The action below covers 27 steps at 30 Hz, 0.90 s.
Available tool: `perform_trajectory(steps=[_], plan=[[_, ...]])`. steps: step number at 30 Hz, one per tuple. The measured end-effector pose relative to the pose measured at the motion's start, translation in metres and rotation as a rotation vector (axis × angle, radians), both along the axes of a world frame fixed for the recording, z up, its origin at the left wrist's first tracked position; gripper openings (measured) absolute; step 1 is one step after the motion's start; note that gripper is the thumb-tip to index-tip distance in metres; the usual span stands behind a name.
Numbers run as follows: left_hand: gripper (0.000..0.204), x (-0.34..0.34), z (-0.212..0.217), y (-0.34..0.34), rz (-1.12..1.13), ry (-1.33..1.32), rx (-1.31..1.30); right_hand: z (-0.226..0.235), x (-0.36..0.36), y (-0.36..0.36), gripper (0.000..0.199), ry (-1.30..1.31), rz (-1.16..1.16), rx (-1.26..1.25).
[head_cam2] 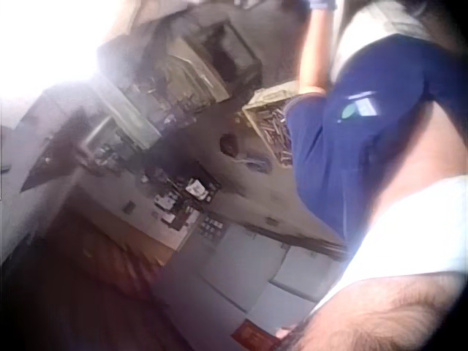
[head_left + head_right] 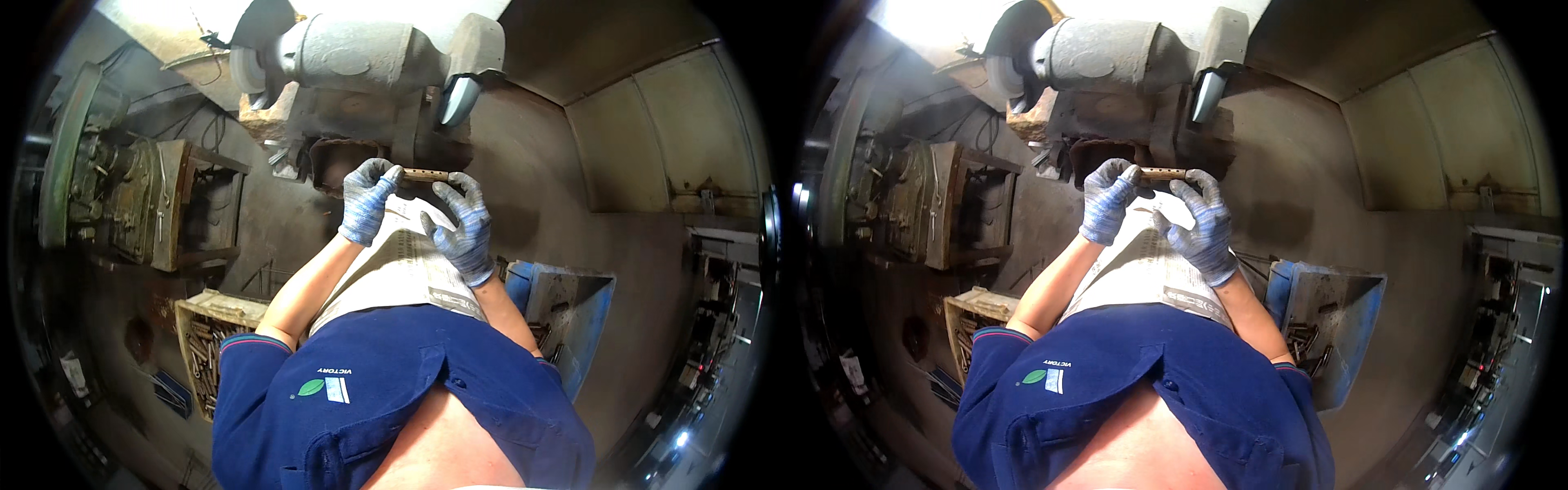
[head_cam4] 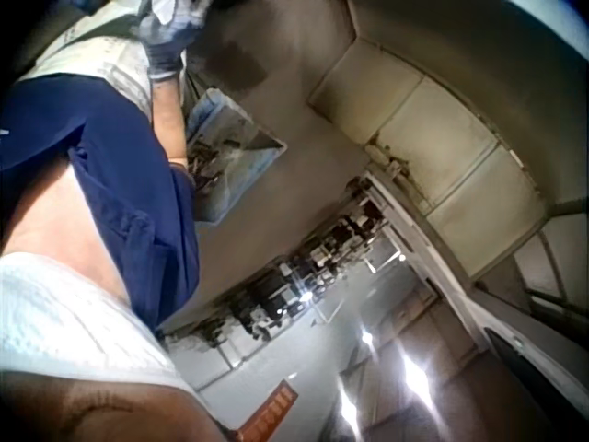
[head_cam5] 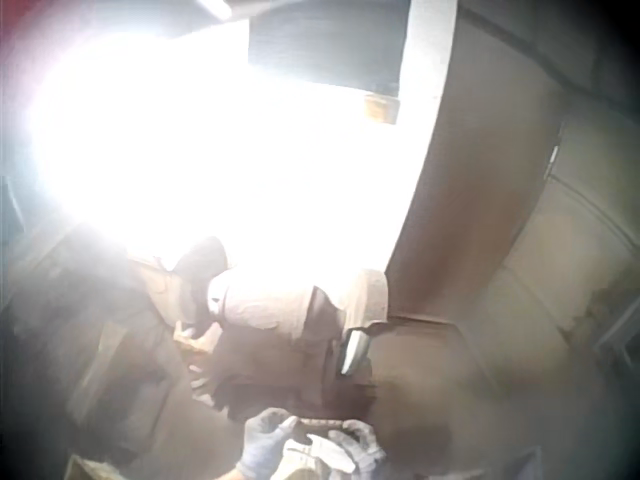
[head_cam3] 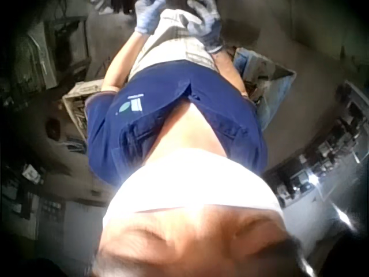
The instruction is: The person takes metal tubes from a crate and holds them against a grinding wheel, rotating the tube to smooth the surface, then places the finished tube into a bin.
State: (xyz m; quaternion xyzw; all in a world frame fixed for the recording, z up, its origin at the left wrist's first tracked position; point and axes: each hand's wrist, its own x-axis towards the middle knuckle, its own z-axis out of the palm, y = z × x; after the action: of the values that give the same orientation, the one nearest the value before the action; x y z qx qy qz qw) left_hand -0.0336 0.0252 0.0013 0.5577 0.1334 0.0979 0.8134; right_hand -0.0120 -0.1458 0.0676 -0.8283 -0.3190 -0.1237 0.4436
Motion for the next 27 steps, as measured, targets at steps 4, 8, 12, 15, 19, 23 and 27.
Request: perform_trajectory(steps=[4, 8, 12, 15, 19, 23, 27], plan=[[0.019, 0.014, 0.015, -0.003, -0.047, 0.001, -0.193, -0.025, 0.01, -0.002, 0.031, 0.246, 0.016, 0.26], [0.013, 0.033, 0.001, 0.007, -0.176, 0.037, -0.048, -0.044, 0.02, -0.009, 0.025, 0.382, 0.021, 0.42], [0.011, 0.049, 0.003, 0.008, -0.251, 0.022, -0.1, -0.057, 0.029, -0.013, 0.02, 0.351, -0.129, 0.425], [0.014, 0.063, -0.018, 0.008, -0.256, 0.023, -0.02, -0.068, 0.039, -0.021, 0.021, 0.315, -0.093, 0.328], [0.014, 0.084, -0.031, 0.002, -0.219, 0.024, -0.03, -0.08, 0.055, -0.023, 0.021, 0.295, -0.107, 0.328], [0.013, 0.105, -0.037, -0.008, -0.149, 0.071, 0.078, -0.094, 0.074, -0.025, 0.022, 0.439, -0.102, 0.411], [0.012, 0.119, -0.039, -0.019, -0.1, 0.132, -0.066, -0.098, 0.096, -0.027, 0.024, 0.465, -0.112, 0.388]])
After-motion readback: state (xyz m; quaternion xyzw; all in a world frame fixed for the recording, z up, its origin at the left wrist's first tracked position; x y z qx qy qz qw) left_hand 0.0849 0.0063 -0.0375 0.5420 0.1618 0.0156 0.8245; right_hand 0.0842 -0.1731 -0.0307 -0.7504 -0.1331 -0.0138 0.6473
